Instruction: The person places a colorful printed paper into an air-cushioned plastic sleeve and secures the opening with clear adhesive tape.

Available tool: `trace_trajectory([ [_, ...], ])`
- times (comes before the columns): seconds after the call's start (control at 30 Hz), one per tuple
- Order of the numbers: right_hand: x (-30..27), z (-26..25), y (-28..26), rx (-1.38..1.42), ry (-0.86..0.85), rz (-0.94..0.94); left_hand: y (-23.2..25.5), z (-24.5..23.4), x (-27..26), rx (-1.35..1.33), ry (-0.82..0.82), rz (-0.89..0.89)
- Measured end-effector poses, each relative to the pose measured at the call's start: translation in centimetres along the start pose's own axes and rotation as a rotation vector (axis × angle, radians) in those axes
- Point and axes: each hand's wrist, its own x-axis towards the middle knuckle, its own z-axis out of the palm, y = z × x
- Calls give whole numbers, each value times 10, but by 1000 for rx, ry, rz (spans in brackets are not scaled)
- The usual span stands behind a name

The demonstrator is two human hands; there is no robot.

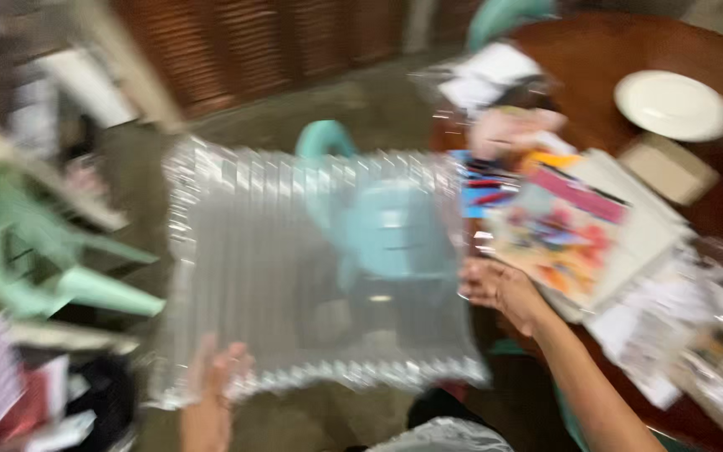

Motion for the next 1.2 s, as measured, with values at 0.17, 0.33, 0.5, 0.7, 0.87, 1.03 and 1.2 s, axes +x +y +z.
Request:
trace_trajectory([
  [0.17, 39, -154, 18, -430, 692, -242, 51, 109, 52, 45, -94, 58],
  [0.33, 57, -210, 72, -885, 966, 47, 100, 176, 71, 156, -301, 63],
  [0.5, 0, -260, 88, -116, 655, 371, 148, 228, 79, -102, -660, -57],
  [0.7, -116, -304, 85, 334, 450, 375, 172, 390, 90, -55, -629, -12],
  [0.87, -222, -332, 119, 297, 690, 524, 101, 459, 99, 43, -788, -110],
  [1.03, -256, -292, 117, 339, 930, 458, -17, 458, 125, 371, -585, -62],
  [1.2, -218, -261, 80, 294, 999, 333, -46, 448, 137, 369, -722, 19],
])
